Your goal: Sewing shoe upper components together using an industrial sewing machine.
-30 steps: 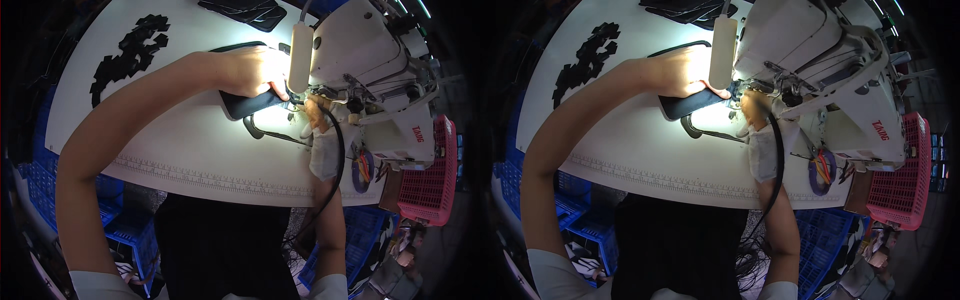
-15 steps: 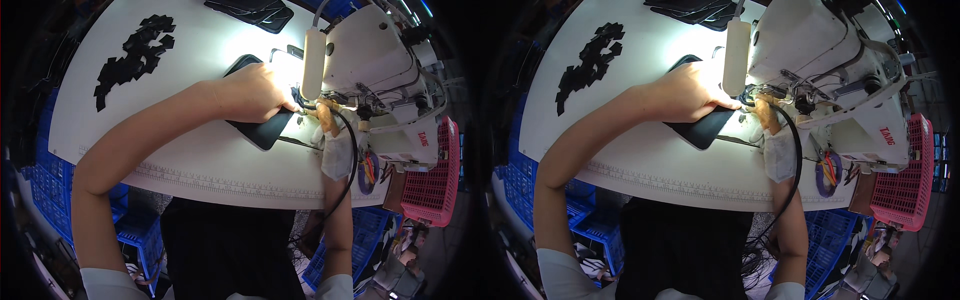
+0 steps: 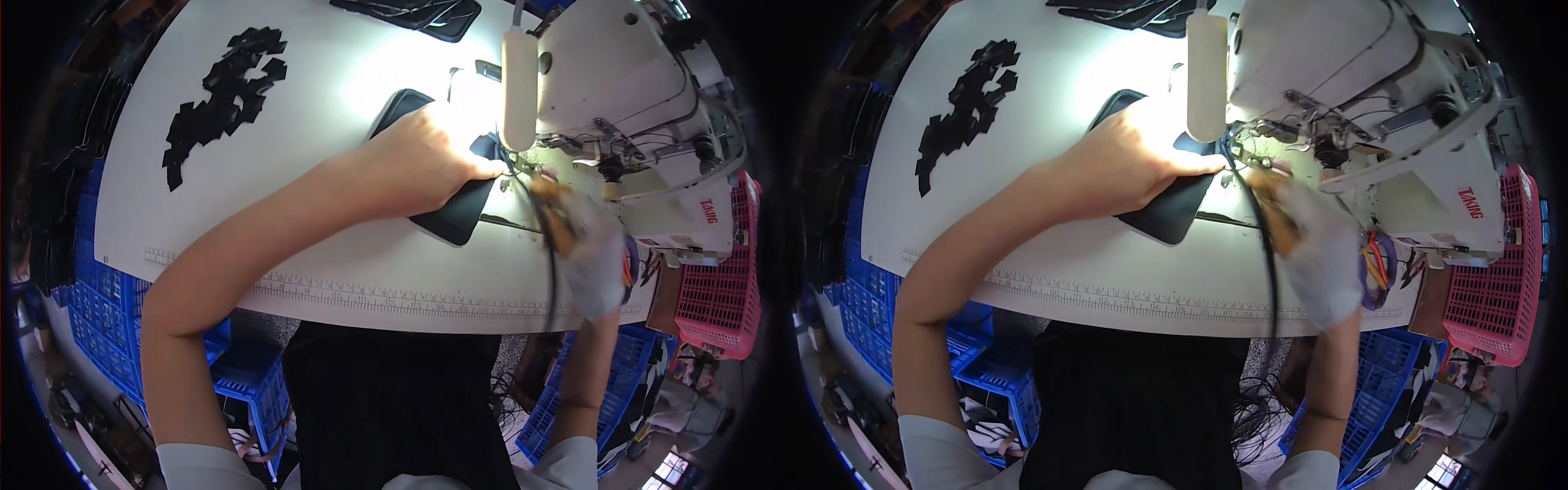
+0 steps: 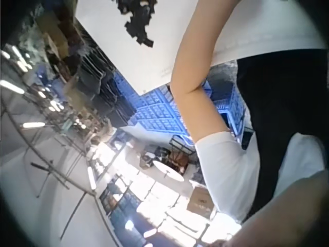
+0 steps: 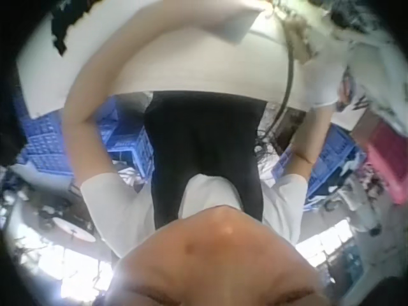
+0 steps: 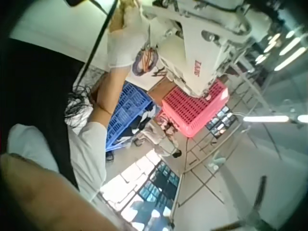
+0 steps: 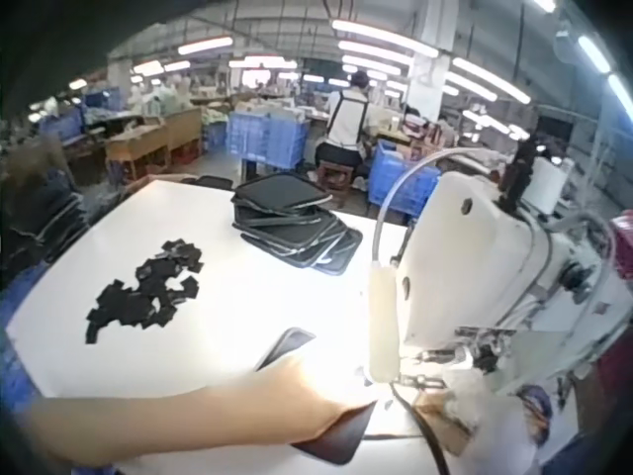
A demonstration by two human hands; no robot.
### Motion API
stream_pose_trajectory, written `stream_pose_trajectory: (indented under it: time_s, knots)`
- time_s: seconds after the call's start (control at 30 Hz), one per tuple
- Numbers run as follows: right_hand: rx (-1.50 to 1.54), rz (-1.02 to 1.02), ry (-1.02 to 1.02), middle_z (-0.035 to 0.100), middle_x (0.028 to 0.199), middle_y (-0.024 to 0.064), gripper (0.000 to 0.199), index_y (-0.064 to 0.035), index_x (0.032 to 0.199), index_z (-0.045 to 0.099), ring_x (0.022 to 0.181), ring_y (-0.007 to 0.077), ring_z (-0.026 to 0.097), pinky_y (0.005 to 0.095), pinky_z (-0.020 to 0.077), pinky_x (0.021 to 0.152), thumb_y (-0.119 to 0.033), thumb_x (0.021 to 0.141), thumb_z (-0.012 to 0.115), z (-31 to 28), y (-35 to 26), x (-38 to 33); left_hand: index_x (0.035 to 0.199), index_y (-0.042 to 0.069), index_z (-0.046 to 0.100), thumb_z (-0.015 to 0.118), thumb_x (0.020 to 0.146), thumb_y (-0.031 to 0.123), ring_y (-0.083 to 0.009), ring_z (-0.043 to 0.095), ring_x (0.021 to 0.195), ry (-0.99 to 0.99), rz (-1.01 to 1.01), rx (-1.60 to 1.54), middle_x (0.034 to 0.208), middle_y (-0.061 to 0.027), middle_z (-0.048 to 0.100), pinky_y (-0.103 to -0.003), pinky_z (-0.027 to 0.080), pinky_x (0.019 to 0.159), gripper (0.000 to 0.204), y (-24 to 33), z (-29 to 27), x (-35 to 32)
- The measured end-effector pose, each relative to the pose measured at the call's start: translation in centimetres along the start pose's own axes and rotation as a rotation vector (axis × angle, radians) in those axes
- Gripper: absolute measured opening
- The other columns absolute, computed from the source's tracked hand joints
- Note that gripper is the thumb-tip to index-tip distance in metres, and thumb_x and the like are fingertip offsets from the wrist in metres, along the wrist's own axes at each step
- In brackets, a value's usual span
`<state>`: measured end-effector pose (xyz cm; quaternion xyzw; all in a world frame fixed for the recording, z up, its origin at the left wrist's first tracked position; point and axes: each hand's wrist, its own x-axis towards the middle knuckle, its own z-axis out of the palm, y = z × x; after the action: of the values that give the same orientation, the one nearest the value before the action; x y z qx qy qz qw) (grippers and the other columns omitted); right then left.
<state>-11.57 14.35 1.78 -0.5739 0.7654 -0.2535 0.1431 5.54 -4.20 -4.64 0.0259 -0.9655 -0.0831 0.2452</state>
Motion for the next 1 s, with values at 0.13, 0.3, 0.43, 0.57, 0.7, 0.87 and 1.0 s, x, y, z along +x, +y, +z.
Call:
stream_pose_trajectory:
  time_s: [0.13, 0.3, 0.43, 0.57, 0.7, 0.87, 1.0]
  knots:
    - [-0.159, -0.269, 0.835, 0.075, 0.111, 0.0059, 0.021, 0.0002, 0.109, 0.073, 0.076, 0.0090, 0.065, 0.0208, 0.0472, 0.062, -0.004, 0.097, 0.056, -10.0, 5.7, -2.8, 0.119, 0.019, 0.073, 0.064, 0.083, 0.013, -0.0254, 0.055, 0.067, -0.046, -0.032, 0.047, 0.084, -0.0105, 0.067, -0.037, 0.048, 0.082, 0.038, 0.3, -0.3, -0.2]
    - [-1.000, 0.159, 1.095, 0.072, 0.117, 0.0087, 0.037, -0.0056, 0.128, 0.065, 0.080, 0.0150, 0.064, 0.0243, 0.0484, 0.067, -0.029, 0.102, 0.053, -34.4, 25.6, -3.0, 0.121, 0.020, 0.072, 0.064, 0.081, 0.011, -0.0260, 0.056, 0.070, -0.096, -0.104, -0.043, 0.088, -0.0101, 0.067, -0.040, 0.047, 0.085, 0.042, 0.4, 0.1, -0.5]
    - [0.125, 0.548, 0.620, 0.073, 0.115, 0.0086, 0.041, -0.0068, 0.127, 0.067, 0.082, 0.0170, 0.065, 0.0275, 0.0497, 0.070, -0.036, 0.102, 0.052, -46.1, 43.4, -2.8, 0.114, 0.018, 0.074, 0.063, 0.083, 0.012, -0.0225, 0.054, 0.069, 0.067, -0.014, -0.025, 0.085, -0.0111, 0.064, -0.036, 0.047, 0.075, 0.034, 0.4, 0.4, -0.5]
    - [-0.105, 0.800, 0.838, 0.074, 0.107, 0.0069, 0.033, -0.0064, 0.118, 0.069, 0.082, 0.0175, 0.066, 0.0277, 0.0507, 0.071, -0.031, 0.098, 0.059, -35.7, 44.5, -8.4, 0.113, 0.016, 0.074, 0.063, 0.083, 0.012, -0.0220, 0.054, 0.071, 0.026, -0.012, -0.081, 0.086, -0.0117, 0.064, -0.035, 0.048, 0.073, 0.032, 0.2, 0.0, -0.7]
    - [-0.416, 0.292, 0.986, 0.073, 0.101, 0.0064, 0.024, -0.0052, 0.111, 0.070, 0.083, 0.0182, 0.067, 0.0275, 0.0517, 0.074, -0.021, 0.093, 0.067, -14.4, 27.6, -9.5, 0.115, 0.015, 0.073, 0.063, 0.083, 0.012, -0.0230, 0.055, 0.073, -0.038, -0.064, -0.134, 0.090, -0.0119, 0.064, -0.036, 0.049, 0.076, 0.033, 0.0, -0.2, -0.7]
    - [-0.411, -0.368, 0.275, 0.067, 0.109, 0.0124, 0.035, -0.0024, 0.119, 0.063, 0.093, 0.0221, 0.065, 0.0293, 0.0530, 0.085, -0.010, 0.087, 0.073, 1.2, 6.4, -2.1, 0.120, 0.015, 0.071, 0.062, 0.082, 0.012, -0.0244, 0.057, 0.075, -0.071, -0.045, -0.147, 0.097, -0.0118, 0.067, -0.036, 0.050, 0.078, 0.039, 0.1, -0.3, -0.1]
    - [0.042, -0.332, 0.239, 0.066, 0.097, 0.0067, 0.026, -0.0015, 0.112, 0.070, 0.073, 0.0144, 0.056, 0.0227, 0.0452, 0.068, -0.004, 0.086, 0.071, 3.1, 0.8, 1.4, 0.133, 0.022, 0.066, 0.061, 0.081, 0.008, -0.0256, 0.063, 0.075, -0.064, -0.022, -0.059, 0.109, -0.0124, 0.070, -0.033, 0.051, 0.075, 0.055, 0.2, -0.6, -0.3]
